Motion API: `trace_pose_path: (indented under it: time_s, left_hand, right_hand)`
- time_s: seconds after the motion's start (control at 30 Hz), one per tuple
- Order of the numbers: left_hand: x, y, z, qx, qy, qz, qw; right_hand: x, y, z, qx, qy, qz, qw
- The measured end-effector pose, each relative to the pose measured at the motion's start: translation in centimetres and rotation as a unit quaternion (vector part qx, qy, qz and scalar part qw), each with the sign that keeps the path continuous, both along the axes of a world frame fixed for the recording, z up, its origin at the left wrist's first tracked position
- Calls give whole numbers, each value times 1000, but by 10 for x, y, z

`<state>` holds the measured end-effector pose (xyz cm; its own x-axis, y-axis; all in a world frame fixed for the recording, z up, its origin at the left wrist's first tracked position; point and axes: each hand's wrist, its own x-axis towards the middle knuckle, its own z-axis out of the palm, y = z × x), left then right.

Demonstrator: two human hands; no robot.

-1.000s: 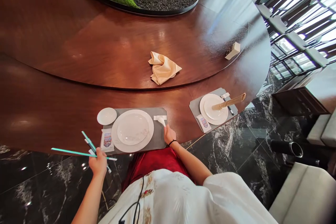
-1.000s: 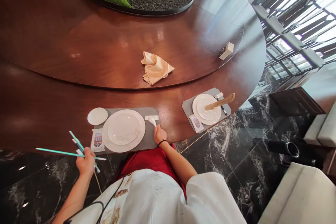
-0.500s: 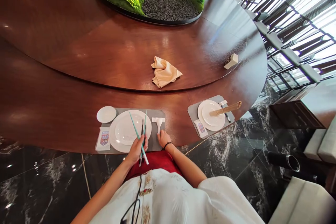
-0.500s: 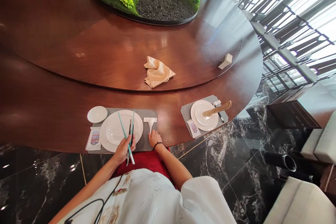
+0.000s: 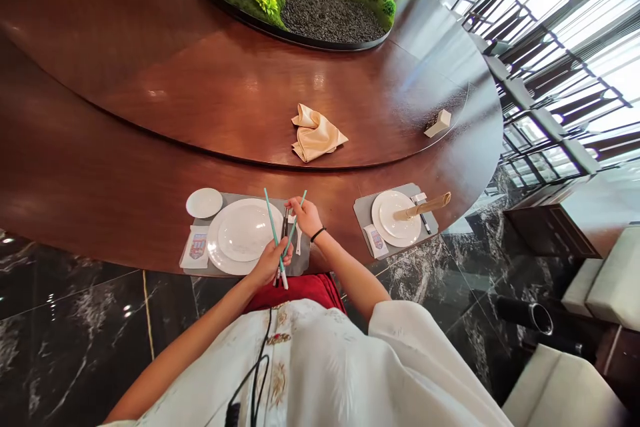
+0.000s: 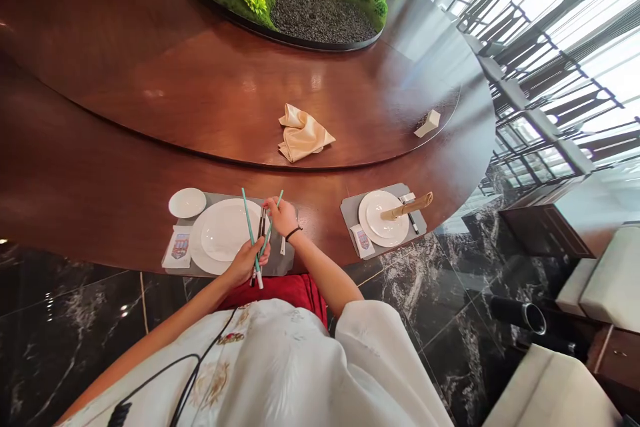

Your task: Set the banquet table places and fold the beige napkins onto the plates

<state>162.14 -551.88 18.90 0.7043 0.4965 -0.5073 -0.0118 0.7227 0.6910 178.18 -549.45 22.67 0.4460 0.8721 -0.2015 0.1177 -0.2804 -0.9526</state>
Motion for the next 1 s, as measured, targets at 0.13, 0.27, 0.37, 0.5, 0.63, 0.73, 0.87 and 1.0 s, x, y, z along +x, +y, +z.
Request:
trace_pose_path:
  time_s: [0.13, 0.27, 0.37, 0.5, 0.63, 0.73, 0.87, 1.0]
  left_hand:
    - [-5, 2, -3, 29, 72, 34, 996]
    - [-7, 4, 4, 132, 87, -15, 987]
    - [-4, 1, 10, 197, 71, -77, 975]
    - [0, -6, 11, 206, 40, -109, 972]
    - [-3, -11, 8, 156, 18, -111, 981]
    - [-6, -13, 6, 116, -3, -90, 989]
    - [-11, -15, 6, 52, -27, -59, 997]
    - [-14, -16, 5, -11, -50, -21, 998]
  right_hand:
    - [38, 7, 44, 52, 145, -138, 978]
    - [61, 2, 87, 75, -4, -93, 993]
    - [43, 1, 83, -3, -176, 46, 983]
    - [16, 10, 53, -47, -186, 167, 967]
    - [49, 27, 58, 56, -128, 12, 990]
    - [102, 32, 95, 184, -46, -183, 965]
    - [138, 9, 128, 247, -4, -216, 945]
    - [99, -24, 92, 122, -84, -49, 988]
